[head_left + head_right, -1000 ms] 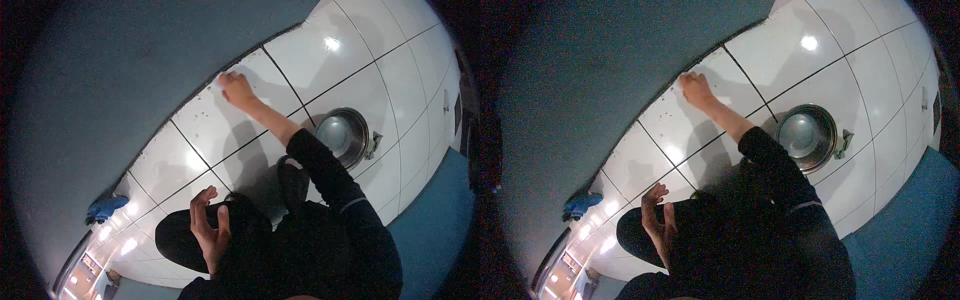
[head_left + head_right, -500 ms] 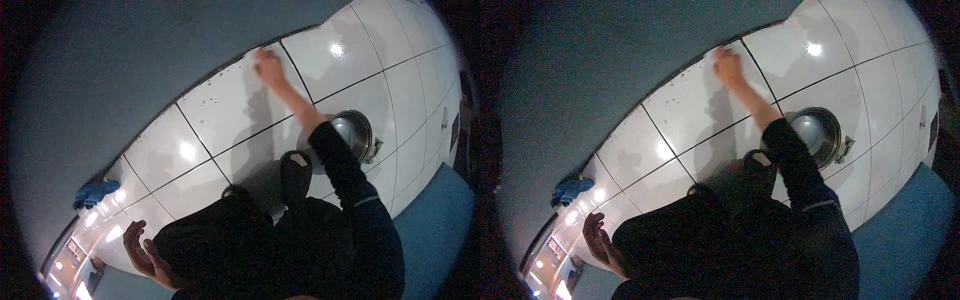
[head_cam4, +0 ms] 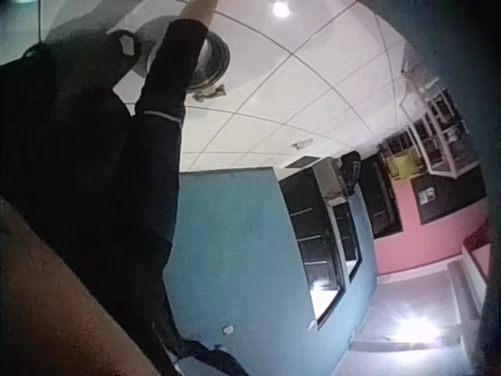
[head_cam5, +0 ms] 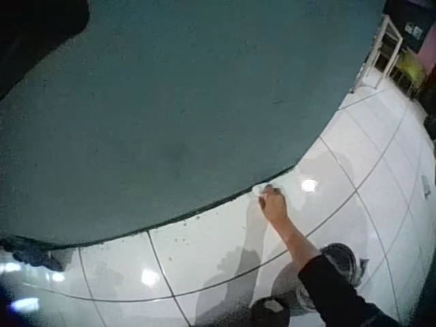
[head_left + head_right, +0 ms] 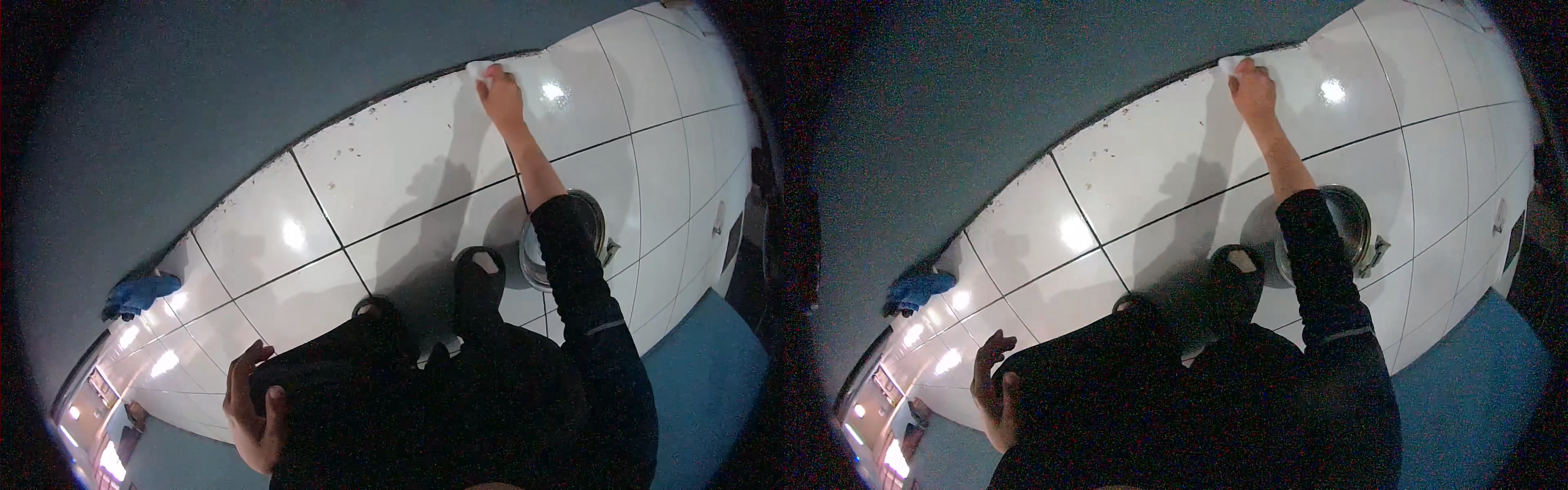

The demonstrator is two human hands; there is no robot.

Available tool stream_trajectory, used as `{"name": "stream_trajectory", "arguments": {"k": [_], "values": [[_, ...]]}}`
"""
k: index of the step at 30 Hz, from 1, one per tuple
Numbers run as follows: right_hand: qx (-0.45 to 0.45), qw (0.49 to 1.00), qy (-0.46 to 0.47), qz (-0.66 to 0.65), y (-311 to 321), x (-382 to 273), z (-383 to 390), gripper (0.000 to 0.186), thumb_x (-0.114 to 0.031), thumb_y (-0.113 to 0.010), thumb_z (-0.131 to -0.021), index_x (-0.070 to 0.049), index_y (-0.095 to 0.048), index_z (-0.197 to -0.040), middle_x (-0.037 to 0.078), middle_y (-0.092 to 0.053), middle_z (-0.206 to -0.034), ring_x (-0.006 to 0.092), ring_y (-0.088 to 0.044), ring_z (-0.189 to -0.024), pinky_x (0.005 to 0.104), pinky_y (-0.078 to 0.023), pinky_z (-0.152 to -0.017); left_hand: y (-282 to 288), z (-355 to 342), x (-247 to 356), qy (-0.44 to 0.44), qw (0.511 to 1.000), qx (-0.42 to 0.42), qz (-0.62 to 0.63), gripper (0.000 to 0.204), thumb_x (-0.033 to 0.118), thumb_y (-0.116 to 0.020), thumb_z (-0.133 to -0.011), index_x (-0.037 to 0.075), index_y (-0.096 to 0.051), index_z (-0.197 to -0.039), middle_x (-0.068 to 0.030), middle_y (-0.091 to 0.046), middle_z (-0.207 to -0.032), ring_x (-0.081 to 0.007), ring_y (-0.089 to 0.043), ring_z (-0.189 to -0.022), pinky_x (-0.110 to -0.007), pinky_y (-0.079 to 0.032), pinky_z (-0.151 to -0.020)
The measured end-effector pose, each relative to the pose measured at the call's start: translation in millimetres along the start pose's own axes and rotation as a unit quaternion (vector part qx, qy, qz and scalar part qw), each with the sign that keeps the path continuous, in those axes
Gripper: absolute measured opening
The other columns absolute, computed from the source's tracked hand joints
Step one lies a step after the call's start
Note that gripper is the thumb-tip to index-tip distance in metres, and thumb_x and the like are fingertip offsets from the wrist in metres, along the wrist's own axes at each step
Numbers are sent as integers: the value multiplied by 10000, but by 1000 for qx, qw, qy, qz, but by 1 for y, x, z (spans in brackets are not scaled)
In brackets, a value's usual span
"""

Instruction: The person cleans a tiled floor by hand using a cloth and a bowl of water, wiping along the edge of a wall and scrubbing several tiles.

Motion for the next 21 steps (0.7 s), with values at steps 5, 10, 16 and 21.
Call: {"name": "stream_trajectory", "arguments": {"k": [5,10,16,21], "values": [[-40,997,-15,58,-30,-50,14,286,-224,-640,-740,-76,-515,-951,86,-599,-883,270,-578,-863,455,-464,-679,4,8,-1,42,996,-6,-84,604,448,-512,-866,-59,-508,-1195,-230,-585,-1056,-322,-569,-1035,-415,-420,-901],[-129,979,141,-74,-78,-200,53,353,-215,-634,-716,-49,-541,-1013,140,-595,-998,302,-555,-971,465,-433,-749,6,10,-11,61,993,14,-96,588,425,-500,-879,-47,-490,-1230,-231,-585,-1058,-326,-569,-1038,-425,-420,-900],[-73,974,213,14,-77,-199,59,251,-226,-559,-800,-114,-595,-1023,146,-607,-1070,296,-551,-1020,475,-450,-784,5,9,-6,37,996,11,-75,605,441,-511,-875,-37,-490,-1245,-235,-588,-1057,-326,-569,-1033,-420,-419,-902],[-9,992,95,82,-31,-93,19,150,-244,-590,-801,-182,-645,-926,39,-613,-988,244,-569,-945,427,-508,-670,5,15,0,18,998,9,-56,621,463,-515,-871,-38,-499,-1237,-235,-590,-1057,-322,-569,-1032,-415,-415,-909]]}}
Point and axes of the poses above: each hand's wrist, its own z-axis away from the middle knuckle, its own y-axis out of the back of the hand, x = y × z, the point moved 4 cm from there along -z, towards the middle knuckle
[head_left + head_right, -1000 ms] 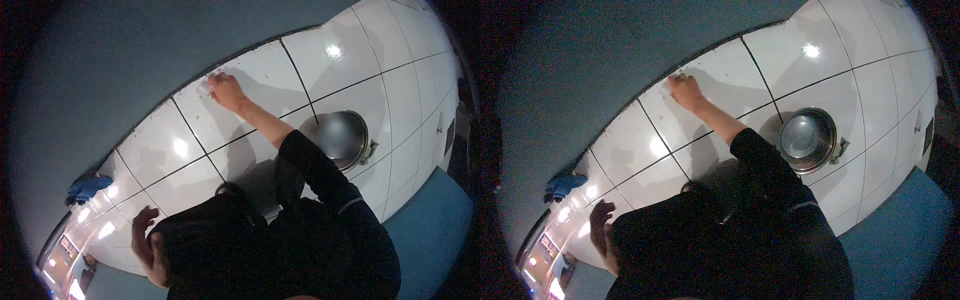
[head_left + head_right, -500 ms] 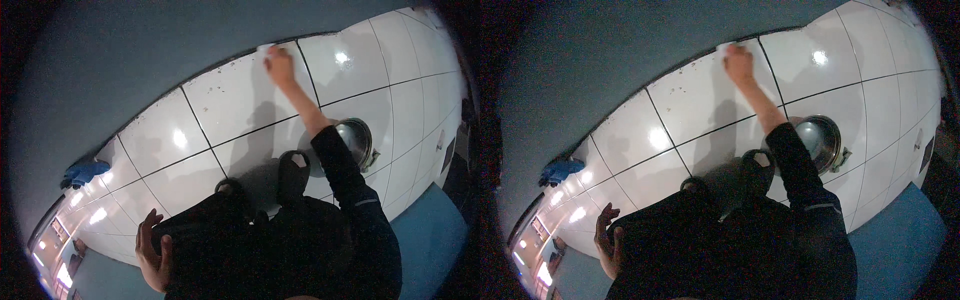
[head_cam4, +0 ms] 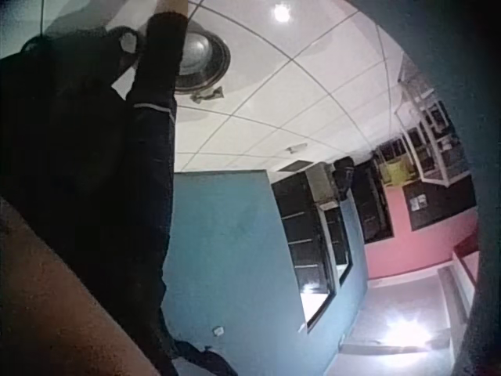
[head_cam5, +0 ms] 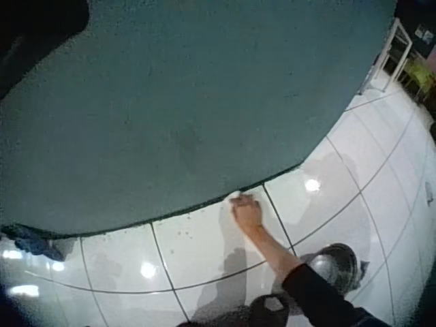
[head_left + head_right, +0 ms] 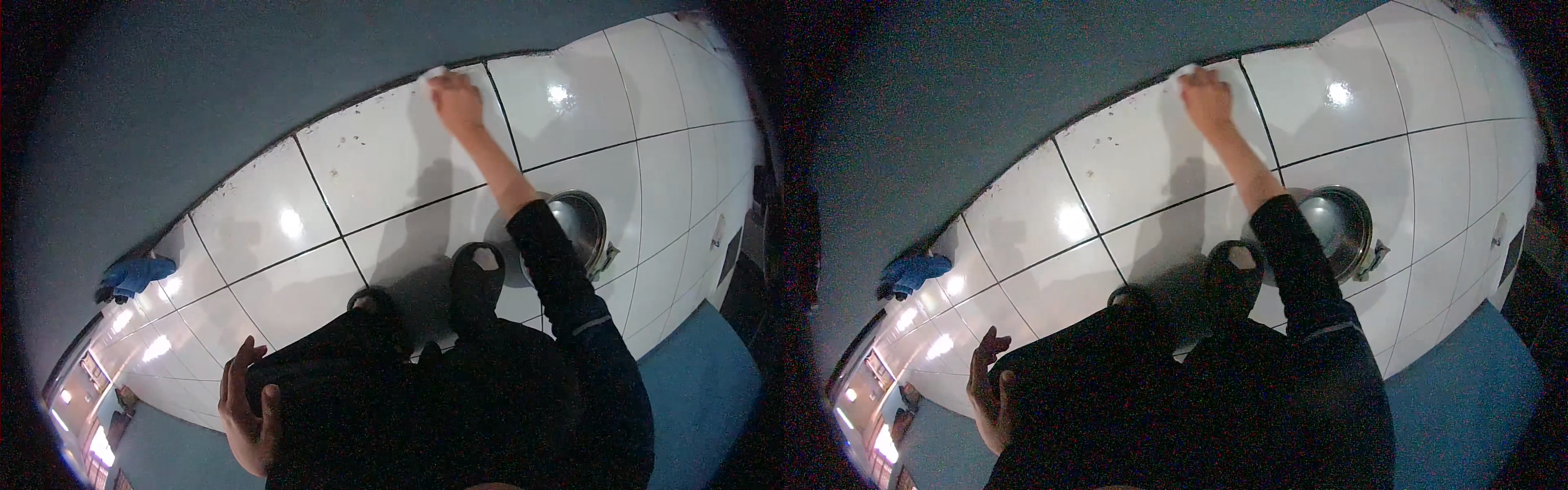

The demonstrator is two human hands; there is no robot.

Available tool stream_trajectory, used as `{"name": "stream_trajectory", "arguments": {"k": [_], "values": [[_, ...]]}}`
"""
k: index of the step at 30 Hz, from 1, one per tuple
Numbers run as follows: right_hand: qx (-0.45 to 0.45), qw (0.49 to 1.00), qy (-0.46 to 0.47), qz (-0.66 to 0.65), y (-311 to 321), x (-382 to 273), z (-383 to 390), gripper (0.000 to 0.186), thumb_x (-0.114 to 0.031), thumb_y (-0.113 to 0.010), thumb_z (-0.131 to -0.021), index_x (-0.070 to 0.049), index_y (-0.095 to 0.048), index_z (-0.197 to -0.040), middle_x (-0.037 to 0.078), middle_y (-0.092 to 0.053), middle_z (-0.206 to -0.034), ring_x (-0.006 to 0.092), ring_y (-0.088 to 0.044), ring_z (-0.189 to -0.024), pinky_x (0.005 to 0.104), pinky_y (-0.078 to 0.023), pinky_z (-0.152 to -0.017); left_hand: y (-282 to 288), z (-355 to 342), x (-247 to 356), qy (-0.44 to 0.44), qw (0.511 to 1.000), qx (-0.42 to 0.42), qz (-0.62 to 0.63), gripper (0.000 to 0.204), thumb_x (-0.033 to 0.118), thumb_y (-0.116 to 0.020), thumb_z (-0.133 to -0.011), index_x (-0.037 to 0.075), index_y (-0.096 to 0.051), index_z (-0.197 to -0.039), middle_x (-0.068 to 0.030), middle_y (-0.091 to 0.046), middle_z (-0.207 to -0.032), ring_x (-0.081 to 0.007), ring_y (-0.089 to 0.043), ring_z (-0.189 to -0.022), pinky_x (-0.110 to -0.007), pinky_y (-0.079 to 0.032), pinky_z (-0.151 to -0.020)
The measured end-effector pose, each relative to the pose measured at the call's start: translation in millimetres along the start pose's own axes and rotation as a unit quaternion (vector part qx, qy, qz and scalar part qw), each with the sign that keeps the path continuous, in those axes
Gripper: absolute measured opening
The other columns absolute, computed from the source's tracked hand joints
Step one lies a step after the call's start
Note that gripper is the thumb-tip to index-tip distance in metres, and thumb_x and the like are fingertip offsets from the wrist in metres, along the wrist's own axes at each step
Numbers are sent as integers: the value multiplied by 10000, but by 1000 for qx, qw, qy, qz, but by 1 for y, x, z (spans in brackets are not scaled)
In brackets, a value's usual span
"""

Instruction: The person cleans a tiled floor by hand using a cloth and a bowl of water, wiping along the edge of a wall and scrubbing several tiles.

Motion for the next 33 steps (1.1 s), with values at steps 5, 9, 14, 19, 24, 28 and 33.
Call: {"name": "stream_trajectory", "arguments": {"k": [5,9,14,19,24,28,33], "values": [[-47,985,-151,70,14,75,0,183,-230,-613,-778,-168,-630,-950,76,-597,-966,276,-560,-964,474,-501,-672,-2,-2,-4,21,1000,-1,-12,596,443,-521,-869,-19,-502,-1246,-228,-590,-1063,-326,-563,-1038,-419,-410,-917],[-95,977,-170,90,1,28,-14,186,-222,-629,-750,-188,-636,-933,61,-601,-975,284,-557,-968,504,-487,-688,6,6,-10,47,999,9,-21,581,418,-521,-872,-7,-485,-1267,-225,-591,-1061,-329,-564,-1038,-429,-409,-919],[-110,994,-17,2,-24,-97,3,278,-241,-623,-735,-179,-632,-1007,103,-544,-1061,296,-499,-1053,546,-447,-742,2,-1,-10,67,997,6,-37,559,370,-513,-879,-6,-456,-1288,-233,-590,-1060,-342,-563,-1048,-442,-409,-923],[-144,987,-52,57,-30,-72,-1,234,-232,-624,-740,-167,-640,-965,117,-548,-1051,302,-499,-1062,532,-463,-742,-10,-18,-1,-1,998,-56,-14,561,375,-511,-880,-26,-461,-1268,-230,-593,-1065,-343,-565,-1045,-435,-415,-918],[-91,983,-116,114,9,43,-16,181,-232,-644,-769,-187,-648,-944,131,-547,-1023,313,-523,-1000,499,-492,-693,-13,-20,11,-27,995,-74,-58,601,438,-495,-878,-31,-474,-1253,-215,-604,-1060,-339,-568,-1035,-432,-421,-913],[-133,967,-177,129,1,48,-17,221,-237,-605,-789,-168,-632,-997,133,-533,-1087,316,-509,-1032,535,-478,-721,-10,-14,8,17,998,-52,-30,598,442,-483,-880,-22,-476,-1258,-212,-606,-1055,-342,-569,-1032,-433,-423,-909],[-138,986,-79,54,-41,-69,4,226,-222,-511,-818,-91,-640,-950,147,-560,-1111,308,-501,-1078,551,-446,-737,-9,-15,-2,10,997,-53,-60,576,410,-494,-881,-19,-472,-1264,-215,-605,-1045,-346,-568,-1029,-435,-419,-907]]}}
Point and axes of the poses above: each hand's wrist, its own z-axis away from the middle knuckle, its own y-axis out of the back of the hand, x = y × z, the point moved 4 cm from there along -z, towards the middle knuckle
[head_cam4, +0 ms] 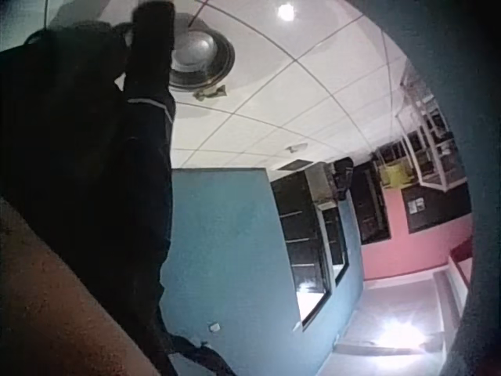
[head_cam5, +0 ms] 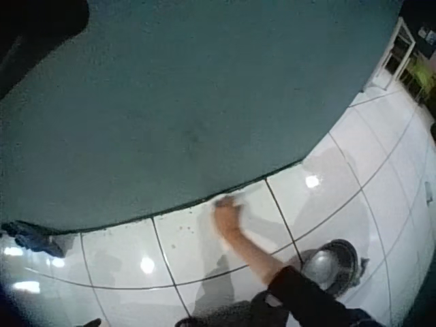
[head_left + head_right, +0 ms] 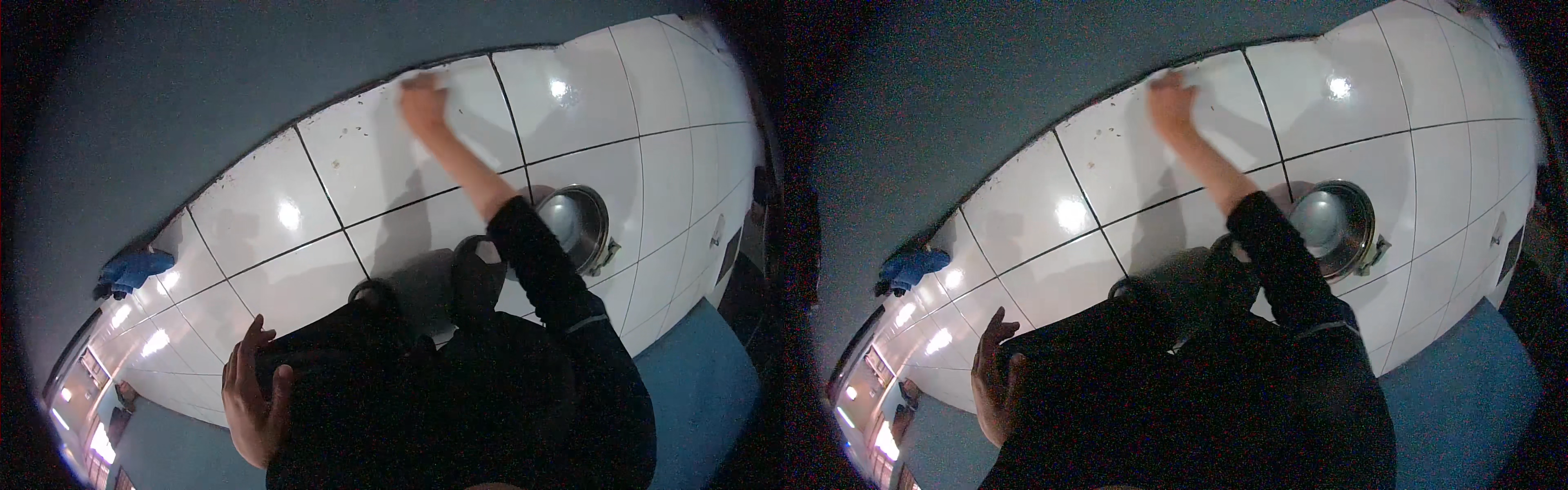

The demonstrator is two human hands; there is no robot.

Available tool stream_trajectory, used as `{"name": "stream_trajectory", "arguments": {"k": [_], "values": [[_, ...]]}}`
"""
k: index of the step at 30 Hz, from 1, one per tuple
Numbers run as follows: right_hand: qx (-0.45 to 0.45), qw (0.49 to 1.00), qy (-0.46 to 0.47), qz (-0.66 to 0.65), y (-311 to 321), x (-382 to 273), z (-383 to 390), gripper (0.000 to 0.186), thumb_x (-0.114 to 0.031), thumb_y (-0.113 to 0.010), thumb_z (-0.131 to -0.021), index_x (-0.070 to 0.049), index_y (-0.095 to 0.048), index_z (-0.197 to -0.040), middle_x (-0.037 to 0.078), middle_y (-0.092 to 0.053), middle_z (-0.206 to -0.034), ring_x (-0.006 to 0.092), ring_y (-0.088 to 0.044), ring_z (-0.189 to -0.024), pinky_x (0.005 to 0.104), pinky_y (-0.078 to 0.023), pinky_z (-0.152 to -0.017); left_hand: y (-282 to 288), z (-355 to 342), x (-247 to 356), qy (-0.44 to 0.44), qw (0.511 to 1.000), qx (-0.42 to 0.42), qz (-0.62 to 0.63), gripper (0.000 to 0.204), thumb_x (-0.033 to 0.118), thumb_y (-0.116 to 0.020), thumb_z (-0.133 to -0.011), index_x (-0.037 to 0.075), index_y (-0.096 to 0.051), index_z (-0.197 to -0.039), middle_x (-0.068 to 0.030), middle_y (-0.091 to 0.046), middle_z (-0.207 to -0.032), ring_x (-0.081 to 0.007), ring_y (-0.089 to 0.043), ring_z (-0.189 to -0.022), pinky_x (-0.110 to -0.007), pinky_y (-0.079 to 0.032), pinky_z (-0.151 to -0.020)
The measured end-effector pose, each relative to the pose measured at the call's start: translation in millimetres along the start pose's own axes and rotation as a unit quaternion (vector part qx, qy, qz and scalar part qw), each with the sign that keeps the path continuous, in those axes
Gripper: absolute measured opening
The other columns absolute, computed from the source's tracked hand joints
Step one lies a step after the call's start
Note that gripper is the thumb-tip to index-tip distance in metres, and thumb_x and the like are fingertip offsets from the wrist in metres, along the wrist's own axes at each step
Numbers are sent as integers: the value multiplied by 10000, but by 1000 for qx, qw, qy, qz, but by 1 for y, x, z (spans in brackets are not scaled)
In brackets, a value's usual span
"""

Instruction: The person cleans a tiled floor by hand using a cloth and a bowl of water, wiping along the edge of a wall and scrubbing several tiles.

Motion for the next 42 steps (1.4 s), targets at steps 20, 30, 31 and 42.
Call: {"name": "stream_trajectory", "arguments": {"k": [20,30,31,42], "values": [[109,992,-29,56,-6,69,-9,248,-260,-531,-818,-150,-622,-1021,165,-553,-1112,345,-490,-1098,522,-460,-702,-8,-17,11,-64,997,-33,10,568,390,-526,-883,-19,-462,-1272,-216,-597,-1061,-349,-567,-1028,-425,-419,-907],[18,995,66,-72,7,22,-6,183,-197,-628,-738,-161,-669,-912,61,-625,-834,280,-586,-834,410,-498,-666,-7,-18,14,-50,996,-41,66,578,409,-520,-867,-24,-482,-1249,-207,-600,-1065,-348,-570,-1024,-445,-421,-904],[59,995,64,-45,17,50,-9,167,-184,-625,-748,-140,-667,-904,64,-630,-850,274,-586,-863,421,-502,-703,-6,-15,14,-40,996,-36,66,578,409,-520,-867,-24,-482,-1249,-207,-600,-1065,-348,-570,-1024,-445,-421,-904],[80,991,-53,88,-7,70,-25,183,-230,-548,-813,-78,-645,-849,132,-597,-893,307,-570,-881,471,-491,-635,13,24,-21,53,998,20,-14,640,502,-488,-864,0,-487,-1260,-194,-606,-1053,-333,-564,-1039,-454,-411,-917]]}}
Point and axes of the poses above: each hand's wrist, its own z-axis away from the middle knuckle, its own y-axis out of the back of the hand, x = y × z, the point moved 4 cm from there along -z, towards the middle knuckle
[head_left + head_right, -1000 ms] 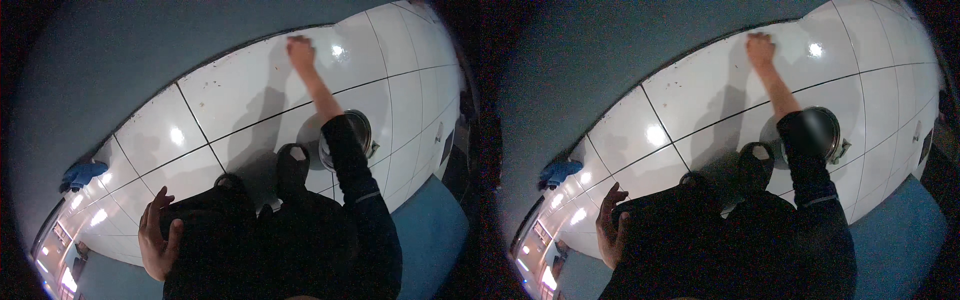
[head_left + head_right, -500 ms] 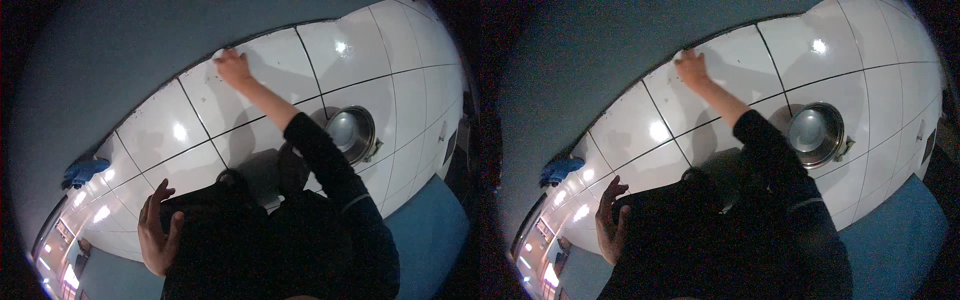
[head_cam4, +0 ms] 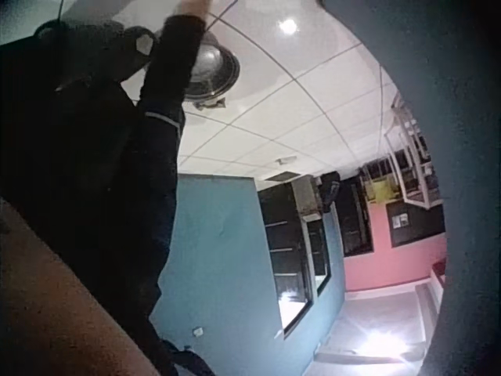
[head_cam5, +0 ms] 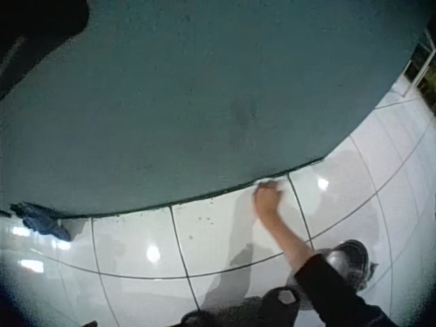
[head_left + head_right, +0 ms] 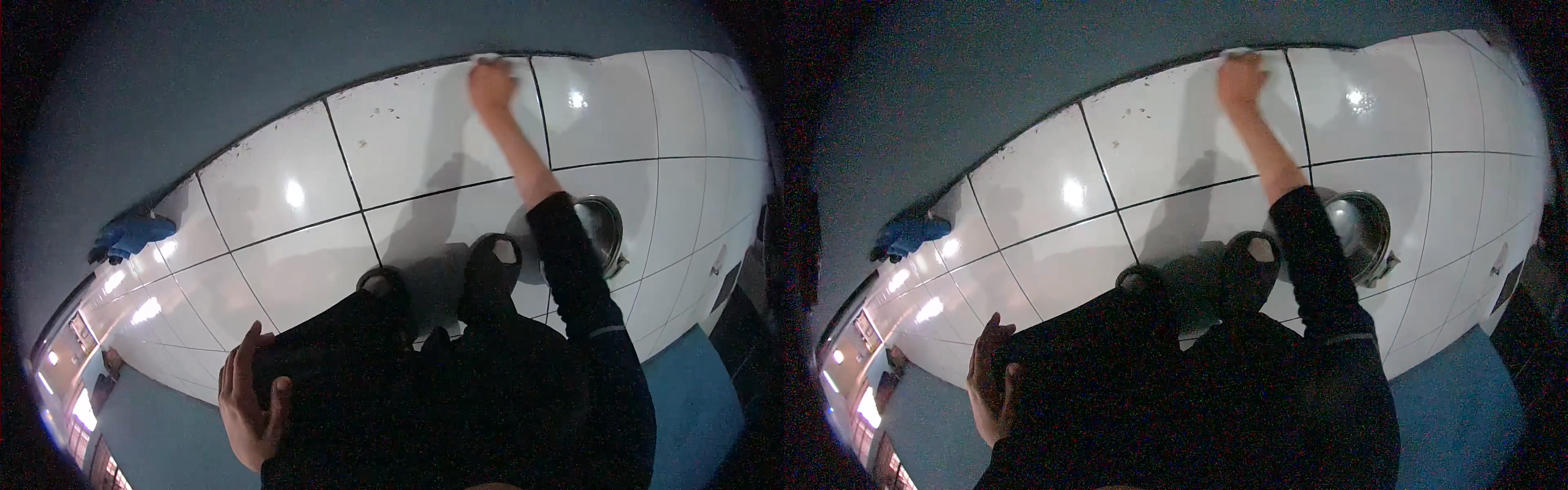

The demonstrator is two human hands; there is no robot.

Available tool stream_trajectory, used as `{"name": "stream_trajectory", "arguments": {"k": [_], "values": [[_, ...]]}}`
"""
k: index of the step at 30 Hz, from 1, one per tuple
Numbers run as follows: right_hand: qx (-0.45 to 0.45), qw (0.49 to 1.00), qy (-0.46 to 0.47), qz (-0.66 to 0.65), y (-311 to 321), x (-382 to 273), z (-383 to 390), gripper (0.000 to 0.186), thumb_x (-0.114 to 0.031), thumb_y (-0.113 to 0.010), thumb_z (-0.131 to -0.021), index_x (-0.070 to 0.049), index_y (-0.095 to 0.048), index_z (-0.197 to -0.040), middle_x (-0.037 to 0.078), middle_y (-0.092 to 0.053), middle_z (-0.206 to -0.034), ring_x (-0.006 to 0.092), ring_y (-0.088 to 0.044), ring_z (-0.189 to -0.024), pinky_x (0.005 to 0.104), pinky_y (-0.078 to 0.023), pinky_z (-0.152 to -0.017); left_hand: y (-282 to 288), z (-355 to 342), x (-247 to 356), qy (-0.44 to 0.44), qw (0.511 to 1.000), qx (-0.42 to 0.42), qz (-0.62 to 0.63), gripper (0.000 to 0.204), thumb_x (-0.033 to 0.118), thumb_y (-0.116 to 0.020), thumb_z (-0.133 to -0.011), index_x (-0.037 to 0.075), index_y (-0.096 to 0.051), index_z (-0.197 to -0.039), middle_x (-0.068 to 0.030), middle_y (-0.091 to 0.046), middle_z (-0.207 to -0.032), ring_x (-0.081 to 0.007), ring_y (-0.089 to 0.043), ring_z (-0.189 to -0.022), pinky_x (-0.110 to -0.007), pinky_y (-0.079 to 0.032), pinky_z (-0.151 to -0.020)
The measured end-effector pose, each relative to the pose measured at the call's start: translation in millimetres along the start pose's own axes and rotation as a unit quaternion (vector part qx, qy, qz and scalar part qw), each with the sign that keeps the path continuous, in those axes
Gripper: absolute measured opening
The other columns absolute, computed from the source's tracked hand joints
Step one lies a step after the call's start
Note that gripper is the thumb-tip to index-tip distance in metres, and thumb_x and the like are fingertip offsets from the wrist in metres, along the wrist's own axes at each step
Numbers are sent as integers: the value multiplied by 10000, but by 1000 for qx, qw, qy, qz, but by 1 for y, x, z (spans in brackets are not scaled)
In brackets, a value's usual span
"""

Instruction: The person cleans a tiled floor by hand using a cloth and a bowl of water, wiping along the edge of a wall and scrubbing several tiles.

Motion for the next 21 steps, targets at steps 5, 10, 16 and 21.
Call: {"name": "stream_trajectory", "arguments": {"k": [5,10,16,21], "values": [[31,968,178,-174,50,-177,60,191,-168,-527,-796,-81,-660,-902,152,-603,-981,332,-504,-1064,527,-434,-733,2,7,-4,-2,999,18,31,645,503,-494,-862,5,-479,-1270,-196,-605,-1054,-336,-562,-1043,-451,-410,-917],[-7,963,204,-176,52,-163,50,186,-189,-579,-758,-148,-662,-919,74,-587,-928,255,-525,-981,489,-450,-716,3,13,0,16,996,31,82,668,493,-525,-846,-22,-471,-1269,-211,-602,-1043,-336,-566,-1025,-449,-412,-911],[28,973,103,-204,16,17,4,184,-247,-631,-739,-184,-672,-908,60,-595,-982,282,-551,-981,490,-485,-693,14,31,-69,-98,944,139,284,702,510,-446,-858,-51,-446,-1281,-195,-588,-1053,-262,-575,-976,-421,-428,-903],[-2,993,-49,-110,30,121,-20,159,-257,-584,-811,-179,-664,-923,109,-604,-964,330,-572,-930,448,-525,-708,-36,-5,-187,33,896,130,424,671,503,-395,-895,93,-294,-1416,-138,-484,-1303,-249,-460,-1193,-412,-314,-1007]]}}
Point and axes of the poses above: each hand's wrist, its own z-axis away from the middle knuckle, its own y-axis out of the back of the hand, x = y × z, the point moved 4 cm from there along -z, towards the middle knuckle
